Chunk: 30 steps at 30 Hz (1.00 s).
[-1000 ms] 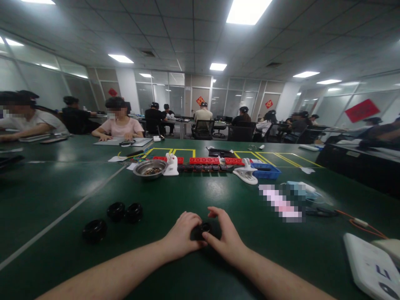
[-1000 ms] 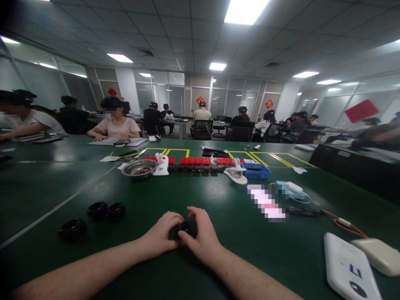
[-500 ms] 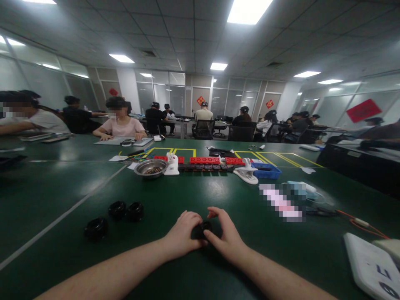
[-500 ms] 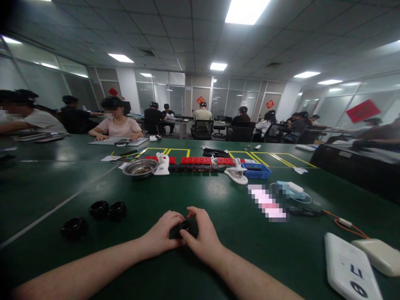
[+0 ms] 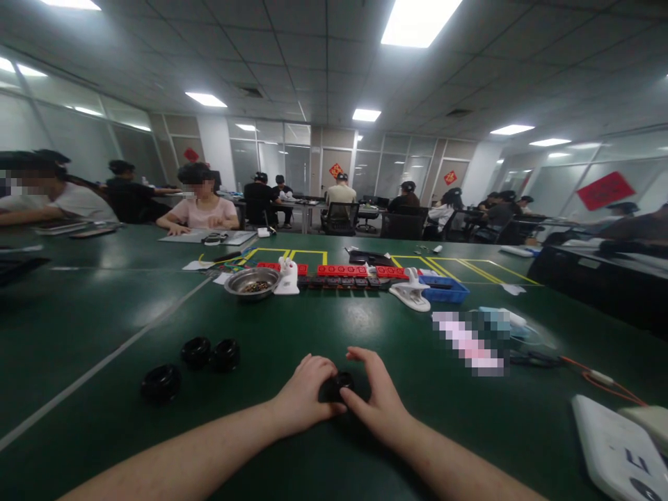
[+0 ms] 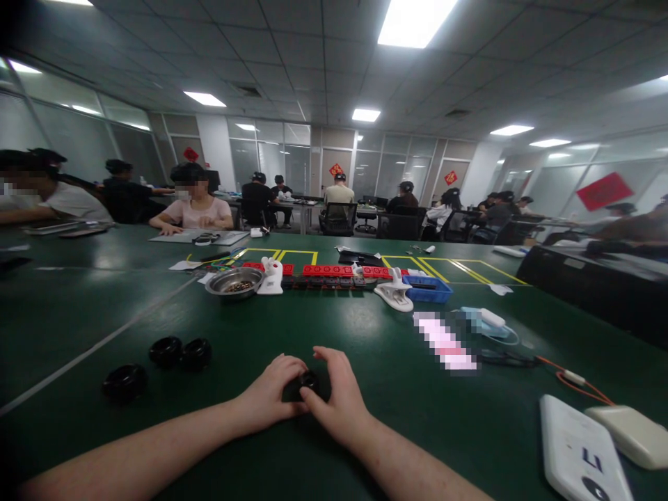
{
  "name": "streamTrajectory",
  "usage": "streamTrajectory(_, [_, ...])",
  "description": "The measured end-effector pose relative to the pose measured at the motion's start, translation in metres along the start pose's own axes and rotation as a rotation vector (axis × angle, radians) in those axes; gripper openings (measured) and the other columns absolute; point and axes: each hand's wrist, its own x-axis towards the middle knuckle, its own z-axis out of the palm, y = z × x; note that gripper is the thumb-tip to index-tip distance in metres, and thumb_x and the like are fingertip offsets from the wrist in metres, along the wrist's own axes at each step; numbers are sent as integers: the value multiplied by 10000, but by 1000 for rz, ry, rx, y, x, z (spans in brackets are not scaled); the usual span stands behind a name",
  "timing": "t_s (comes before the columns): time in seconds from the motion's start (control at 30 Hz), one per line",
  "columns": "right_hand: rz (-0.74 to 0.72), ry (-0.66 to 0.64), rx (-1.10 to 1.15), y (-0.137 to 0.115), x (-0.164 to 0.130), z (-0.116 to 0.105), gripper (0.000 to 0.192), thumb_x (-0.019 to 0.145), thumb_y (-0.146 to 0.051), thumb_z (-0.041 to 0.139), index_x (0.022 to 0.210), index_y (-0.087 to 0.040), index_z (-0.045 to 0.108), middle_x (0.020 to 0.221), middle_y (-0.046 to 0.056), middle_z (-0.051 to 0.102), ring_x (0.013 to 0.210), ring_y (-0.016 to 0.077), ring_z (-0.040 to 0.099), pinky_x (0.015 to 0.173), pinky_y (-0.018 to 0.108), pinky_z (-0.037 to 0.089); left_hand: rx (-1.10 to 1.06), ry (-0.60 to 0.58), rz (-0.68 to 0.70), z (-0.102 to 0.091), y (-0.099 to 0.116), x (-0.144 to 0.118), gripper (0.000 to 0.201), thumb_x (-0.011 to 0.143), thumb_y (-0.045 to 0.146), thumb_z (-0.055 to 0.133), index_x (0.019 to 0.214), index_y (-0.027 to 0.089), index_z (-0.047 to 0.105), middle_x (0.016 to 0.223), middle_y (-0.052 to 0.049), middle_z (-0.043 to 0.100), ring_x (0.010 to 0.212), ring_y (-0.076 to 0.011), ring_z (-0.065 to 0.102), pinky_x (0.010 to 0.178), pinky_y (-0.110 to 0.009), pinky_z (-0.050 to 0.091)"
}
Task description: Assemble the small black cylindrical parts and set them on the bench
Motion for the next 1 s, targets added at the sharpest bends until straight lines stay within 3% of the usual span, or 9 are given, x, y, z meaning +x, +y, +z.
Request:
streamTrajectory(0.17, [38, -17, -2, 2, 2, 1, 438, 668, -147, 554, 1082, -193, 418, 945, 60, 528, 915, 211, 507, 835, 390, 408, 1, 15, 9, 1, 0, 0, 280, 645, 353, 669, 847, 203, 547, 969, -31, 549, 948, -220, 486, 936, -421, 280])
streamTrajectory(0.33, [-58, -126, 86, -3, 0, -3, 565, 623, -52, 464, 1160, -195, 361, 1092, 78, 500, 1030, 206, 468, 911, 392, 363, 2, 1, 13, 1, -2, 2, 364, 624, 353, 685, 920, 207, 532, 975, -36, 550, 938, -230, 487, 925, -422, 292])
streamTrajectory(0.43, [-35, -91, 47, -2, -1, -3, 553, 655, -106, 511, 1176, -195, 349, 1136, 93, 472, 1069, 230, 439, 931, 422, 336, 4, 2, 11, 1, -2, 2, 326, 617, 342, 691, 871, 204, 539, 975, -32, 549, 948, -230, 483, 931, -420, 286])
streamTrajectory(0.57, [44, -25, -4, 5, -1, 1, 476, 683, -178, 562, 1126, -196, 388, 1004, 75, 513, 956, 221, 491, 862, 403, 394, 4, 7, -1, 1, 0, 1, 290, 627, 348, 683, 838, 205, 543, 975, -28, 550, 950, -229, 485, 953, -439, 253])
streamTrajectory(0.67, [50, -54, 10, 6, 0, 2, 417, 699, -159, 536, 1098, -195, 416, 942, 57, 537, 915, 205, 509, 841, 385, 408, 3, 19, 0, 2, -1, 1, 296, 634, 353, 677, 848, 201, 540, 965, -30, 548, 939, -228, 489, 949, -436, 259])
streamTrajectory(0.83, [-41, -141, 84, 1, -1, -3, 566, 652, -65, 476, 1186, -200, 351, 1114, 76, 496, 1048, 208, 456, 924, 394, 351, -1, 4, 16, 2, -3, 0, 366, 637, 388, 671, 923, 207, 530, 994, -45, 546, 958, -240, 479, 956, -444, 247])
streamTrajectory(1.0, [39, -49, -1, 1, 0, -1, 472, 672, -153, 562, 1119, -190, 418, 997, 70, 528, 957, 218, 492, 873, 401, 381, -8, 4, 14, 0, 0, 1, 288, 645, 345, 672, 865, 203, 552, 975, -36, 550, 930, -229, 487, 911, -403, 309])
